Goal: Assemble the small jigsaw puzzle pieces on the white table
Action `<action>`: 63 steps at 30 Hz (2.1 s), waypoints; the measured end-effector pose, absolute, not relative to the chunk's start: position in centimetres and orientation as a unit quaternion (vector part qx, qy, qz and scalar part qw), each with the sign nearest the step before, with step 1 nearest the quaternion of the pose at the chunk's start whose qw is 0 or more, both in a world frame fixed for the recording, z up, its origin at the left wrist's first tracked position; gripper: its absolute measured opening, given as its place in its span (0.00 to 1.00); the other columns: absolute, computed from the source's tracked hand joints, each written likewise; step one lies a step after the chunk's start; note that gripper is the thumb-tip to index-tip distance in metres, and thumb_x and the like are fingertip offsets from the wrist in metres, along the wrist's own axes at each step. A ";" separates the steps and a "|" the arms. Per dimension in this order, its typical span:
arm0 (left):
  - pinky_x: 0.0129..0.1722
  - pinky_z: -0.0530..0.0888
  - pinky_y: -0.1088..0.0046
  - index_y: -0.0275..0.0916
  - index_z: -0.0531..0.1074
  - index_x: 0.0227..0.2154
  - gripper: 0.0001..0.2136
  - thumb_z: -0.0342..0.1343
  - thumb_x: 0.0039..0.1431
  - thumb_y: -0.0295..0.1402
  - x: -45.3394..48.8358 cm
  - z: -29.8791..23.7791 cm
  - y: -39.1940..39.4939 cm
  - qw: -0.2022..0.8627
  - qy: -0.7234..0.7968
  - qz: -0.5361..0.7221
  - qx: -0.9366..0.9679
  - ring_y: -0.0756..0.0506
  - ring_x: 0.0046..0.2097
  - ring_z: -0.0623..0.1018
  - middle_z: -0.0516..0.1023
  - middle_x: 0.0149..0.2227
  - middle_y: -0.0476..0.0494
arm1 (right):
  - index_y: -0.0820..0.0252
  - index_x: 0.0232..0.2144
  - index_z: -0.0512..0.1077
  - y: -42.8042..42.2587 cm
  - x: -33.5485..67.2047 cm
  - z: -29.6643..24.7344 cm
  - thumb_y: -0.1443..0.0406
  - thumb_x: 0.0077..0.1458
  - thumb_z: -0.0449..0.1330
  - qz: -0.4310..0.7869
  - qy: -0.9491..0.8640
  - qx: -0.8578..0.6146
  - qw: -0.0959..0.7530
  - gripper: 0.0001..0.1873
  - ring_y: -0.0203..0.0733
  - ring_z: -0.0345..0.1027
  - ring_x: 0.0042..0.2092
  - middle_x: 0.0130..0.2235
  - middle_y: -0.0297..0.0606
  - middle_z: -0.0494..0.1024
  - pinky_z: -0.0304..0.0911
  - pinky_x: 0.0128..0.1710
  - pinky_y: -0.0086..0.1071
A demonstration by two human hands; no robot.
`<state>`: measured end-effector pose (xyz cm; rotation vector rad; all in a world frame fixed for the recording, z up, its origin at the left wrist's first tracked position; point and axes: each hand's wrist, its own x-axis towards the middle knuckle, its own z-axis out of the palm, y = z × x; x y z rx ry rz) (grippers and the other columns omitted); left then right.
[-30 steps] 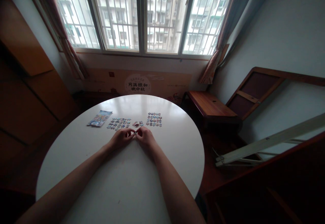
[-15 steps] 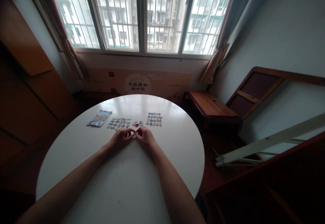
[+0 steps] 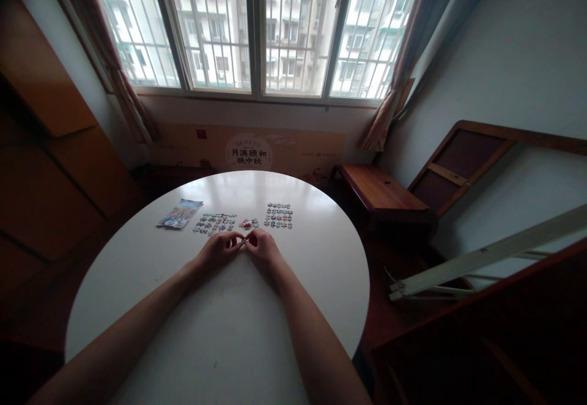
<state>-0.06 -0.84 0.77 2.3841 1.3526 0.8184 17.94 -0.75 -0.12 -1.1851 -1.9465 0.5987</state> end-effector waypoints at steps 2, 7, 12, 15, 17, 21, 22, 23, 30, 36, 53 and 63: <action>0.28 0.65 0.79 0.42 0.75 0.39 0.11 0.53 0.55 0.35 -0.1 0.7 -0.8 0.141 0.468 0.282 0.825 0.52 0.26 0.71 0.75 0.26 0.51 | 0.63 0.28 0.70 -0.7 17.9 -0.1 0.69 0.47 0.59 0.234 -0.763 -0.466 0.382 0.02 0.32 0.59 0.28 0.27 0.33 0.69 0.55 0.29 0.26; 0.28 0.65 0.80 0.42 0.75 0.39 0.11 0.54 0.55 0.35 -0.1 0.6 -0.7 0.143 0.469 0.273 0.827 0.52 0.26 0.71 0.75 0.25 0.51 | 0.63 0.28 0.70 -0.8 17.9 -0.1 0.69 0.47 0.59 0.237 -0.760 -0.471 0.380 0.02 0.32 0.59 0.28 0.26 0.32 0.69 0.55 0.29 0.25; 0.28 0.65 0.80 0.42 0.75 0.39 0.11 0.53 0.55 0.35 -0.1 0.6 -0.7 0.137 0.468 0.275 0.829 0.53 0.26 0.71 0.75 0.25 0.51 | 0.63 0.27 0.70 -0.6 17.9 -0.1 0.69 0.46 0.59 0.238 -0.760 -0.468 0.382 0.02 0.32 0.59 0.28 0.26 0.32 0.69 0.55 0.29 0.26; 0.29 0.65 0.80 0.42 0.75 0.39 0.11 0.53 0.55 0.35 -0.1 0.7 -0.7 0.137 0.467 0.275 0.829 0.53 0.26 0.71 0.75 0.25 0.51 | 0.62 0.28 0.70 -0.5 17.9 -0.3 0.69 0.47 0.59 0.238 -0.762 -0.464 0.383 0.02 0.32 0.59 0.28 0.26 0.32 0.69 0.55 0.29 0.26; 0.29 0.65 0.80 0.42 0.75 0.39 0.11 0.54 0.55 0.35 -0.1 0.7 -0.8 0.137 0.470 0.275 0.828 0.53 0.26 0.71 0.75 0.25 0.51 | 0.62 0.28 0.70 -0.5 17.9 -0.4 0.69 0.47 0.59 0.237 -0.763 -0.462 0.384 0.02 0.32 0.59 0.28 0.27 0.32 0.69 0.55 0.29 0.26; 0.28 0.65 0.80 0.42 0.75 0.39 0.11 0.54 0.55 0.35 -0.1 0.8 -0.8 0.139 0.470 0.277 0.826 0.52 0.26 0.71 0.75 0.25 0.51 | 0.63 0.28 0.70 -0.6 17.9 -0.4 0.69 0.47 0.59 0.234 -0.764 -0.462 0.385 0.03 0.32 0.59 0.28 0.27 0.32 0.69 0.55 0.29 0.26; 0.28 0.65 0.80 0.42 0.75 0.39 0.11 0.54 0.55 0.35 -0.1 0.8 -0.8 0.140 0.470 0.278 0.826 0.52 0.26 0.71 0.75 0.25 0.51 | 0.63 0.28 0.70 -0.6 17.9 -0.3 0.69 0.47 0.59 0.234 -0.764 -0.463 0.385 0.03 0.32 0.59 0.28 0.27 0.32 0.69 0.55 0.29 0.26; 0.28 0.65 0.80 0.42 0.75 0.39 0.11 0.54 0.54 0.35 -0.1 0.8 -0.8 0.140 0.470 0.278 0.826 0.52 0.26 0.71 0.75 0.26 0.51 | 0.63 0.28 0.71 -0.6 17.9 -0.3 0.69 0.47 0.59 0.234 -0.763 -0.464 0.384 0.03 0.32 0.59 0.28 0.27 0.32 0.69 0.55 0.29 0.26; 0.28 0.65 0.80 0.42 0.75 0.39 0.11 0.53 0.55 0.36 0.0 0.9 -0.9 0.140 0.469 0.277 0.827 0.52 0.26 0.71 0.75 0.25 0.51 | 0.63 0.28 0.70 -0.6 17.9 -0.3 0.69 0.47 0.59 0.239 -0.761 -0.463 0.386 0.02 0.32 0.59 0.28 0.27 0.32 0.69 0.55 0.29 0.26; 0.28 0.65 0.80 0.41 0.75 0.39 0.11 0.53 0.55 0.36 -0.1 0.6 -0.7 0.136 0.473 0.275 0.826 0.52 0.26 0.71 0.75 0.25 0.51 | 0.63 0.28 0.70 -0.7 17.9 -0.2 0.70 0.47 0.59 0.232 -0.764 -0.461 0.387 0.02 0.32 0.59 0.28 0.27 0.32 0.69 0.55 0.29 0.26; 0.28 0.65 0.80 0.42 0.75 0.39 0.11 0.54 0.55 0.35 -0.1 0.6 -0.7 0.139 0.466 0.279 0.828 0.53 0.26 0.71 0.75 0.25 0.51 | 0.63 0.28 0.71 -0.8 17.9 0.0 0.70 0.47 0.59 0.238 -0.763 -0.467 0.379 0.03 0.32 0.59 0.28 0.27 0.32 0.69 0.55 0.29 0.26; 0.28 0.65 0.79 0.42 0.75 0.39 0.11 0.54 0.54 0.35 -0.1 0.8 -0.8 0.143 0.474 0.276 0.824 0.52 0.26 0.71 0.75 0.25 0.51 | 0.63 0.28 0.71 -0.7 17.9 -0.1 0.69 0.47 0.59 0.236 -0.761 -0.468 0.382 0.02 0.32 0.59 0.28 0.27 0.32 0.69 0.55 0.30 0.26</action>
